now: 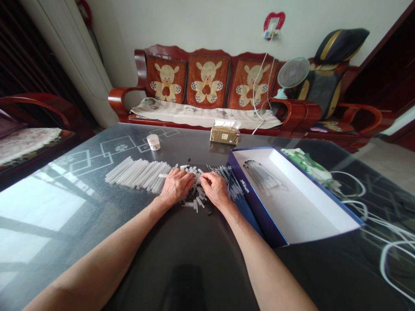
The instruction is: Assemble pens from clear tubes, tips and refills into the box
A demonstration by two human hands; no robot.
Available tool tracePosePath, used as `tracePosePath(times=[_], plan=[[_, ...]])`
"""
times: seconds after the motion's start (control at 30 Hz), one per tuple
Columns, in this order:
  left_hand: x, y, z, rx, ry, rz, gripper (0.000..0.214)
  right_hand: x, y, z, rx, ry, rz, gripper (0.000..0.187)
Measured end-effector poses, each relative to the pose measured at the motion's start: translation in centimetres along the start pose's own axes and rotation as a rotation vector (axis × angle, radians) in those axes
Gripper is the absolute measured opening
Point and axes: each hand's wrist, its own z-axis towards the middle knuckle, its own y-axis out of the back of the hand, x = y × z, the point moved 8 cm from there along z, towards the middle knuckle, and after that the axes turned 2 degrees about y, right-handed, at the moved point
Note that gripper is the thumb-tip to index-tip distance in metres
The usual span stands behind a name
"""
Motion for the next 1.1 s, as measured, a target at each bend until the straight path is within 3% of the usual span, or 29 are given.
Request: tracePosePath(times=[0.13,0.3,0.4,0.47,0.53,0.63,0.73,0.93,1.1], plan=[[-0.1,0.2,0.0,-0.003,-0.008,-0.009,0.036,-0.2,0.5,0.2,-0.028,-0.035,-0.008,0.016],[0.5,1.2,0.0,-0.055,0.057,0.014,0.034,-2.3,3.4,0.1,-0.261,-0.182,-0.049,0.019],[0.9,1.3,0.0,-0.075,0.083,0.043,0.034,-1.6,4.3,0.0,-0.346,-0.107,-0.138,0.021],[0.9,1.2,0.0,-0.082,0.079,0.063,0.033,0.4,3.5,0.0,-0.3,0.055,-0.227,0.025],[0.7,1.0,0.0,-0.09,0.062,0.073,0.033,2.4,1.7,-0.3,-0.17,0.208,-0.303,0.031],[0.5,1.0,-0.1,-0.094,0.037,0.065,0.032,3.5,-0.6,-0.9,0.009,0.284,-0.355,0.03],[0.4,1.0,-0.1,-0.079,0.019,0.035,0.03,3.0,-0.9,-0.9,0.065,0.257,-0.322,0.028],[0.9,1.8,0.1,-0.107,0.033,-0.022,0.032,0.3,2.6,0.2,-0.074,0.138,-0.397,0.022],[0.6,3.2,0.2,-0.19,-0.013,-0.103,0.029,-3.1,4.1,0.5,-0.092,-0.022,-0.512,0.017]])
